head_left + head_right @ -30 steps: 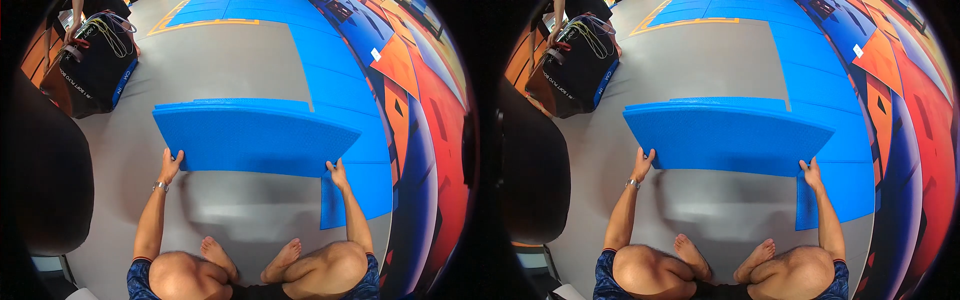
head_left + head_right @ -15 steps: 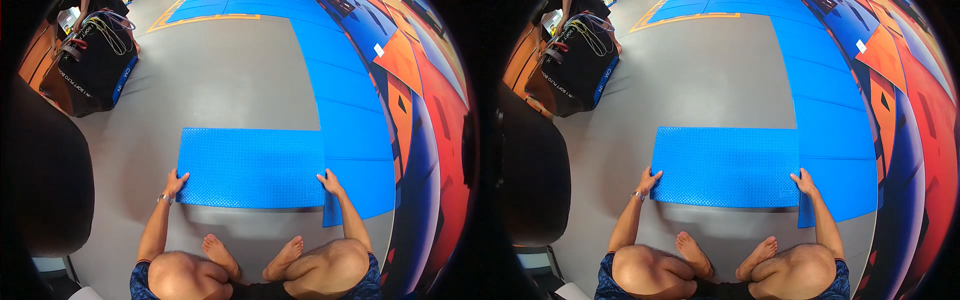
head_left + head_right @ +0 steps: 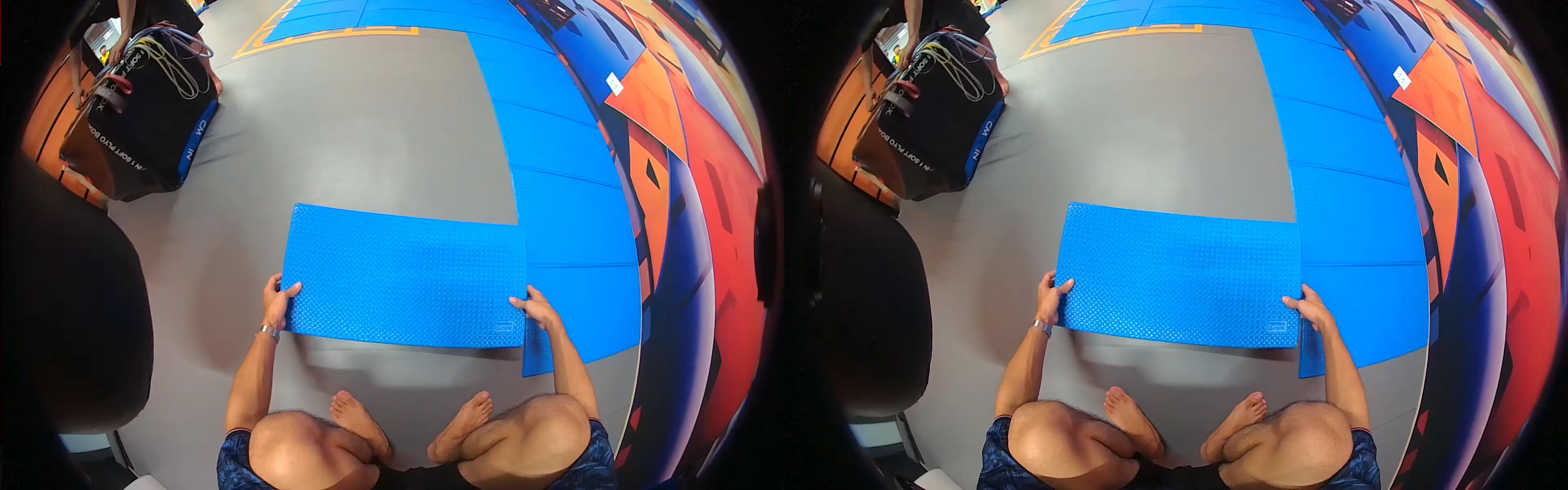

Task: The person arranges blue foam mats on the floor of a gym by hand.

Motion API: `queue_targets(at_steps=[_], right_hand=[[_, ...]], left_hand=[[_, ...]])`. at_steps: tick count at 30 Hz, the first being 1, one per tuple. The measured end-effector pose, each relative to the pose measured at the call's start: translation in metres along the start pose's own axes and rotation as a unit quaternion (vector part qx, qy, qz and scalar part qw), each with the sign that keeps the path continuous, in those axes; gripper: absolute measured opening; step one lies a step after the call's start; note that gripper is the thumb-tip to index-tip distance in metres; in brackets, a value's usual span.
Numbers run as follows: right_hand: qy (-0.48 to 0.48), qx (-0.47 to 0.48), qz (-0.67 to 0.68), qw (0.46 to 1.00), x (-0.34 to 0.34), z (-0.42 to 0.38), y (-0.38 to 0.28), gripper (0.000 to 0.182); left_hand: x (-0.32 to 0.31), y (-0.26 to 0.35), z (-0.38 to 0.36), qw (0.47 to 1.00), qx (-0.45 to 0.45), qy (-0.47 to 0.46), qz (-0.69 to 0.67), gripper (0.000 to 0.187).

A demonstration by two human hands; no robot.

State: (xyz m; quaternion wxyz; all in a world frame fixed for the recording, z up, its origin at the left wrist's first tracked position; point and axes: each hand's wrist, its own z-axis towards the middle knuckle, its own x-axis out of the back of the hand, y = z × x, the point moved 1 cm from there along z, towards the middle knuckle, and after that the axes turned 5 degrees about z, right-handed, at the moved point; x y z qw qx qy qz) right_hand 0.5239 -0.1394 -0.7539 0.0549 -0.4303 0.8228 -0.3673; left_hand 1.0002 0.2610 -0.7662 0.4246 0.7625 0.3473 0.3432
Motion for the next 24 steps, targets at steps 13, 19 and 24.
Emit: queue_targets(at_steps=[13,19,24], right_hand=[[0.118,0.118,-0.057,0.984,0.073,-0.107,-0.118,0.062],[0.261,0.085,-0.050,0.960,0.123,-0.254,-0.171,0.064],[0.346,0.037,0.001,0.938,0.157,-0.374,-0.179,0.070]], left_hand=[[-0.026,0.167,-0.066,1.000,-0.016,-0.008,0.002,0.055],[-0.032,0.300,-0.159,0.997,0.007,-0.079,0.013,0.066],[-0.033,0.406,-0.250,0.977,0.015,-0.210,0.013,0.080]])
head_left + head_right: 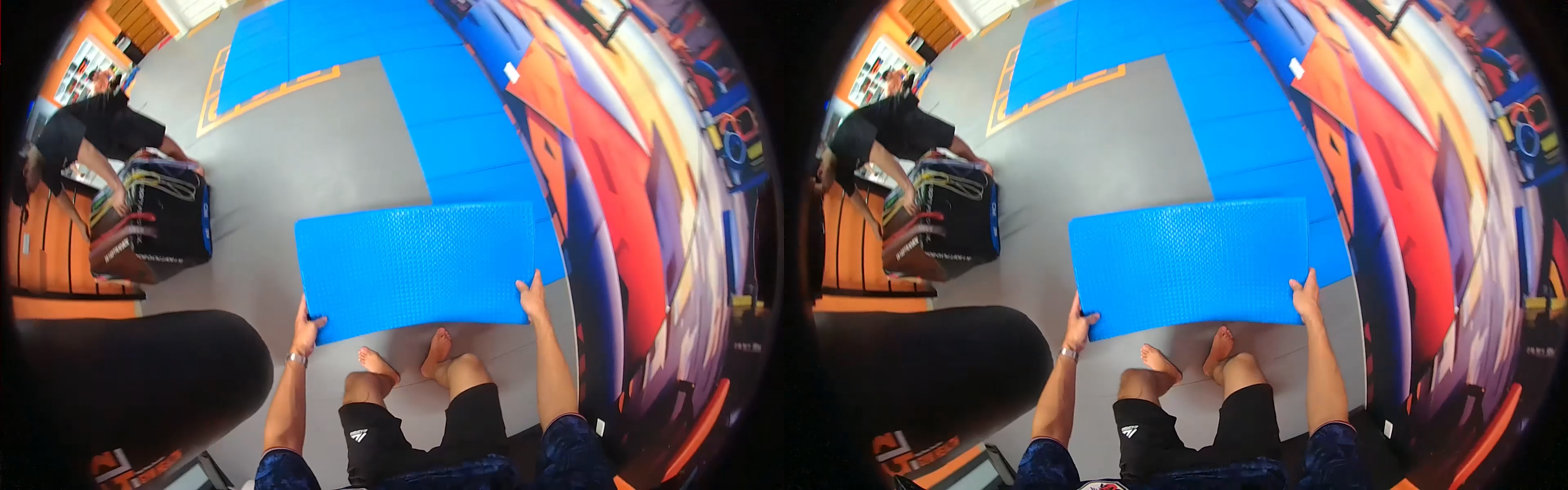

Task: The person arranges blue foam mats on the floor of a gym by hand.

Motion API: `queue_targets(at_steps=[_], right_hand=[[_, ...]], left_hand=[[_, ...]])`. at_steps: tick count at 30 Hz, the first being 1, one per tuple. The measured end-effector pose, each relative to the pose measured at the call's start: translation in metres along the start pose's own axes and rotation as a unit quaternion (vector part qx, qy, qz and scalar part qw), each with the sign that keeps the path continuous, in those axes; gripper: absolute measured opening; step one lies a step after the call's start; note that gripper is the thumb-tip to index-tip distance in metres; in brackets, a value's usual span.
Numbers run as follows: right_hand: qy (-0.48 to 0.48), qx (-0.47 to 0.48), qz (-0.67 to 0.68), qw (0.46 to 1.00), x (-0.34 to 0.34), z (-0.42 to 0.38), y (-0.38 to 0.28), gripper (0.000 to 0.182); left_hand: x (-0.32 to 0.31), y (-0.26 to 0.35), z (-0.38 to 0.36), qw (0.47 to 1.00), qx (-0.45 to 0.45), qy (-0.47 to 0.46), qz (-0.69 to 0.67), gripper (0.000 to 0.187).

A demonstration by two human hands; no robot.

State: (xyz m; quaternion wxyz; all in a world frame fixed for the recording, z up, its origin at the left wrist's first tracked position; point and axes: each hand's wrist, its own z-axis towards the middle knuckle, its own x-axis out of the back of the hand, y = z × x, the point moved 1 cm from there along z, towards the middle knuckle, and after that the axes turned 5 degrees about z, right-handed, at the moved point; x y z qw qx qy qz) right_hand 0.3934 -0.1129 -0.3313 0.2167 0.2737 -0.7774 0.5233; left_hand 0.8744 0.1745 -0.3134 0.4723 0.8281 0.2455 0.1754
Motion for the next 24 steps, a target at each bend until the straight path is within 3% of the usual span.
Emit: queue_targets(at_steps=[4,7,10,12,21,24], right_hand=[[0.055,-0.036,-0.006,0.998,0.071,-0.076,-0.015,0.068],[0.090,-0.101,-0.007,0.991,0.109,-0.142,-0.011,0.067],[0.134,-0.164,0.006,0.977,0.132,-0.203,-0.002,0.058],[0.148,-0.198,0.048,0.968,0.150,-0.238,0.006,0.054],[0.328,-0.293,0.158,0.884,0.141,-0.414,0.099,0.048],[0.376,-0.324,0.190,0.847,0.127,-0.469,0.126,0.045]], left_hand=[[-0.021,0.038,-0.049,0.998,0.005,-0.052,0.023,0.083],[-0.040,0.043,-0.068,0.998,0.016,-0.032,0.058,0.077],[-0.047,0.053,-0.070,0.985,0.084,-0.103,0.111,0.069],[-0.059,0.064,-0.071,0.982,0.080,-0.127,0.112,0.059],[-0.132,0.088,-0.066,0.942,0.070,-0.269,0.190,0.056],[-0.178,0.089,-0.058,0.891,0.037,-0.365,0.266,0.059]])
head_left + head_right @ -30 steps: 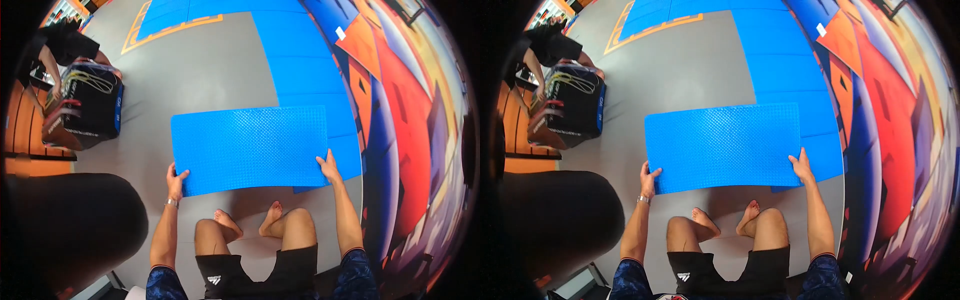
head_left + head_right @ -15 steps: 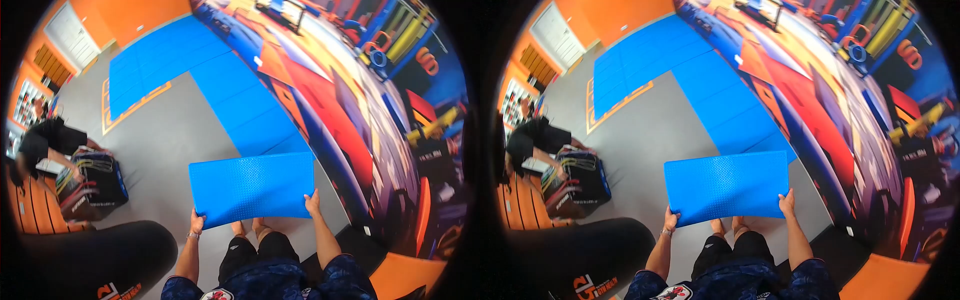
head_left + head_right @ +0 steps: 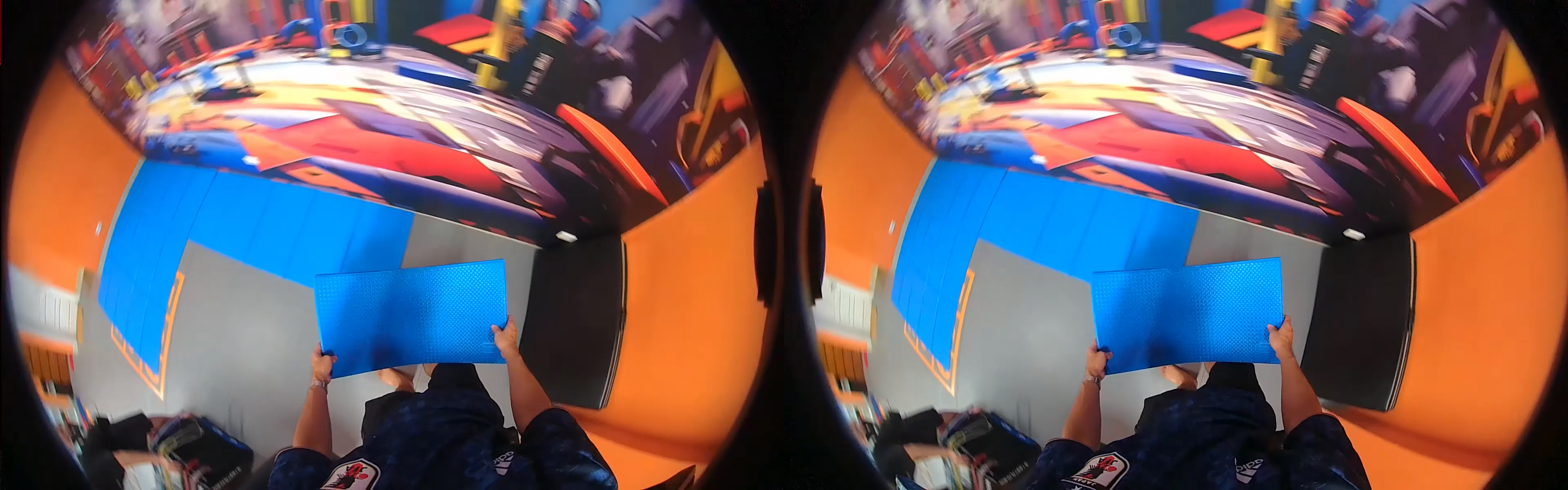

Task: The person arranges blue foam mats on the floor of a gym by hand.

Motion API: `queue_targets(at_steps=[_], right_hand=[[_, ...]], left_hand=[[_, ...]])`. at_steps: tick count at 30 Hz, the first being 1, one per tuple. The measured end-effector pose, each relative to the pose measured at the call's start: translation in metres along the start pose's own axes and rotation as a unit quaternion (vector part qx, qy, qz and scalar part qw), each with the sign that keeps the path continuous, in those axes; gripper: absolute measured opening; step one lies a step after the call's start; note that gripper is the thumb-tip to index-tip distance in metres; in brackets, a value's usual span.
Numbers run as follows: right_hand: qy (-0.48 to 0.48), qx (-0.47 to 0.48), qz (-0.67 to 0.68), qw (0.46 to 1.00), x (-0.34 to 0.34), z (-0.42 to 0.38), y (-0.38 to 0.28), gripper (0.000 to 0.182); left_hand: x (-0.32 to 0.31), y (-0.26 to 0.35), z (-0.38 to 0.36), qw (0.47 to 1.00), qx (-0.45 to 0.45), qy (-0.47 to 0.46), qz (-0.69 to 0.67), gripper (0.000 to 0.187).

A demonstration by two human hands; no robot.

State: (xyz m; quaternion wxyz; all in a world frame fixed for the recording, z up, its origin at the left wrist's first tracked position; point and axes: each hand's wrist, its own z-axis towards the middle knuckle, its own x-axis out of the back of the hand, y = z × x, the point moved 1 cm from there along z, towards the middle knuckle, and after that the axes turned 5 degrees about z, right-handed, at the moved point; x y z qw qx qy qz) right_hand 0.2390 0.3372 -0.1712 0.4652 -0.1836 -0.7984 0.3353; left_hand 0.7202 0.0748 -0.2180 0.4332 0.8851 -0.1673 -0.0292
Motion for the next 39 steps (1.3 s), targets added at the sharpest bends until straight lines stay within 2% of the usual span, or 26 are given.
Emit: queue_targets(at_steps=[3,6,7,9,14,21,25,28,31,34,37,39], right_hand=[[0.059,-0.064,0.027,0.996,0.037,0.005,0.015,0.045],[0.117,-0.092,0.081,0.986,0.073,0.013,0.037,0.045],[0.136,-0.106,0.104,0.980,0.088,-0.003,0.064,0.045],[0.186,-0.144,0.105,0.966,0.099,0.020,0.109,0.044],[0.250,-0.245,0.191,0.917,0.140,0.008,0.148,0.044],[0.308,-0.313,0.286,0.852,0.147,-0.013,0.206,0.045],[0.327,-0.349,0.340,0.810,0.131,-0.021,0.216,0.046],[0.382,-0.385,0.299,0.785,0.109,-0.013,0.220,0.052],[0.380,-0.441,0.277,0.765,0.093,-0.002,0.213,0.055],[0.417,-0.454,0.285,0.734,0.070,0.018,0.191,0.035],[0.419,-0.474,0.293,0.717,0.037,0.041,0.189,0.034],[0.437,-0.484,0.246,0.718,0.019,0.059,0.186,0.031]], left_hand=[[-0.068,0.058,0.037,0.997,-0.029,-0.070,0.000,0.061],[-0.142,0.092,0.084,0.990,-0.051,-0.121,0.056,0.061],[-0.159,0.099,0.072,0.987,-0.054,-0.129,0.082,0.063],[-0.223,0.125,0.096,0.976,-0.070,-0.167,0.121,0.064],[-0.367,0.186,0.096,0.936,-0.141,-0.233,0.221,0.061],[-0.536,0.219,0.136,0.851,-0.148,-0.356,0.356,0.060],[-0.611,0.225,0.147,0.801,-0.196,-0.394,0.406,0.062],[-0.670,0.248,0.149,0.736,-0.214,-0.427,0.480,0.067],[-0.735,0.256,0.165,0.656,-0.216,-0.459,0.560,0.070],[-0.789,0.250,0.203,0.566,-0.311,-0.460,0.609,0.072],[-0.837,0.234,0.244,0.487,-0.318,-0.413,0.701,0.072],[-0.865,0.224,0.273,0.473,-0.306,-0.445,0.696,0.071]])
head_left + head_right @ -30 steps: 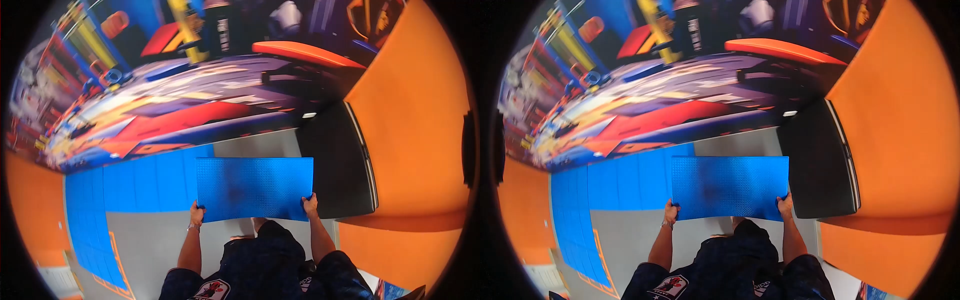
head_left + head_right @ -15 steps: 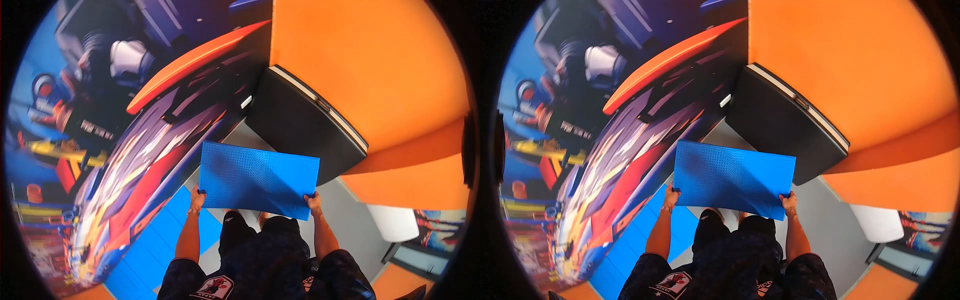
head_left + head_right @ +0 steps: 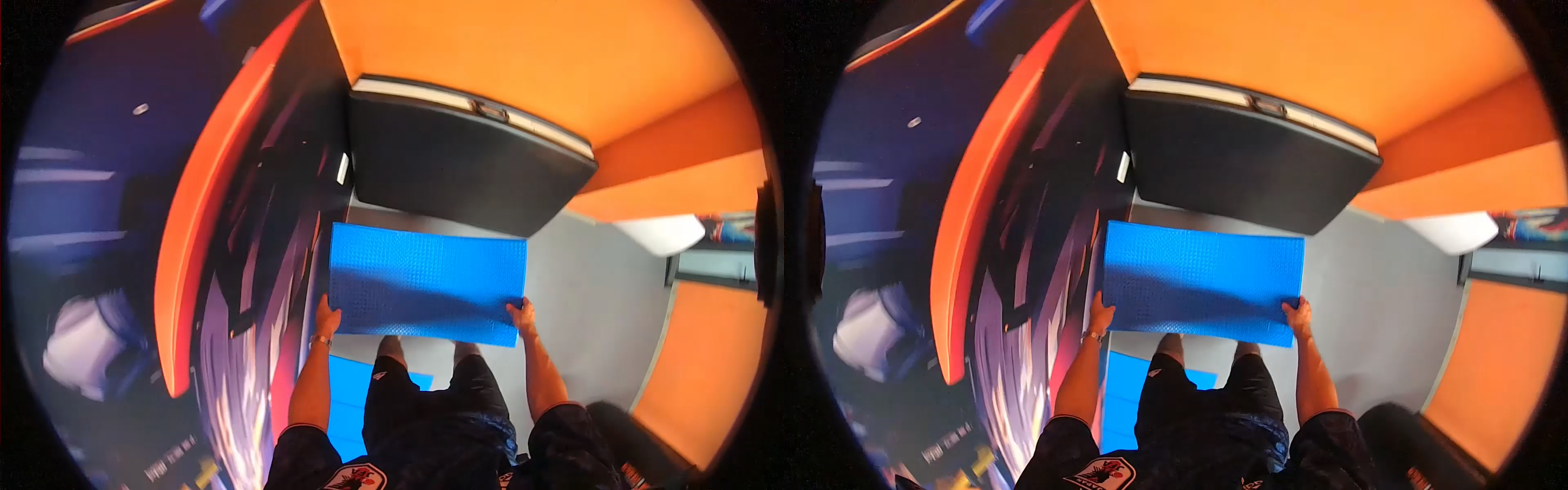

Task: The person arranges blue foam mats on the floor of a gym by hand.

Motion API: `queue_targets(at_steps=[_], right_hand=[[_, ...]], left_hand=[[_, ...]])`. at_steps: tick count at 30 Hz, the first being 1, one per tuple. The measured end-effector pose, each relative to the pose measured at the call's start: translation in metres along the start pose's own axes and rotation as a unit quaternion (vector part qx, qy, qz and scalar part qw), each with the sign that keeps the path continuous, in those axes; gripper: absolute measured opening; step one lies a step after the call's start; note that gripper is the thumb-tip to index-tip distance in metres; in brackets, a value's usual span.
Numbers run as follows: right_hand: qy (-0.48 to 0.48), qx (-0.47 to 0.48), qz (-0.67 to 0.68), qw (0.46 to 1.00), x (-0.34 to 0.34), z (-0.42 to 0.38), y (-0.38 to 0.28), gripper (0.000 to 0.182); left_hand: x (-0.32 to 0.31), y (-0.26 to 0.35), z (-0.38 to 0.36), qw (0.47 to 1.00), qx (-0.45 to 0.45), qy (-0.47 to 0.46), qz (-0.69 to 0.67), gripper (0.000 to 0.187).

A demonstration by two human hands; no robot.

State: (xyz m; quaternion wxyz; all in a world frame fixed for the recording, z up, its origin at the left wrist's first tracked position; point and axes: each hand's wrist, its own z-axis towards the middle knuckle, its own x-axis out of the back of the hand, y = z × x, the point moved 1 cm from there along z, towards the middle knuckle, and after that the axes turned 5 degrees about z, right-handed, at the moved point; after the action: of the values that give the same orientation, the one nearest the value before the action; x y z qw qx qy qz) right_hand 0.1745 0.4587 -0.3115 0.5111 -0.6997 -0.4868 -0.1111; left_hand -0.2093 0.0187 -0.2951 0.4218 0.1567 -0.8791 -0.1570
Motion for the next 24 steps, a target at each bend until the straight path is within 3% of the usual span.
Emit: queue_targets(at_steps=[7,10,13,17,20,24], right_hand=[[0.055,-0.071,0.016,0.996,-0.091,0.011,0.027,0.027],[0.088,-0.081,-0.001,0.993,-0.135,0.029,0.047,0.034],[0.067,-0.149,0.092,0.982,-0.158,0.048,0.032,0.049],[0.048,-0.166,0.073,0.982,-0.214,0.088,0.052,0.048],[0.047,-0.176,0.075,0.980,-0.244,0.107,0.072,0.046],[0.040,-0.189,0.057,0.979,-0.271,0.128,0.088,0.045]], left_hand=[[-0.024,-0.024,0.111,0.996,-0.071,0.032,0.032,0.062],[-0.041,-0.019,0.149,0.994,-0.093,0.038,0.036,0.059],[-0.073,-0.036,0.196,0.997,-0.028,-0.026,-0.065,0.057],[-0.117,-0.045,0.254,0.994,0.043,-0.040,-0.090,0.058],[-0.155,-0.067,0.287,0.980,0.066,-0.014,-0.187,0.052],[-0.179,-0.084,0.323,0.975,0.040,-0.056,-0.211,0.057]])
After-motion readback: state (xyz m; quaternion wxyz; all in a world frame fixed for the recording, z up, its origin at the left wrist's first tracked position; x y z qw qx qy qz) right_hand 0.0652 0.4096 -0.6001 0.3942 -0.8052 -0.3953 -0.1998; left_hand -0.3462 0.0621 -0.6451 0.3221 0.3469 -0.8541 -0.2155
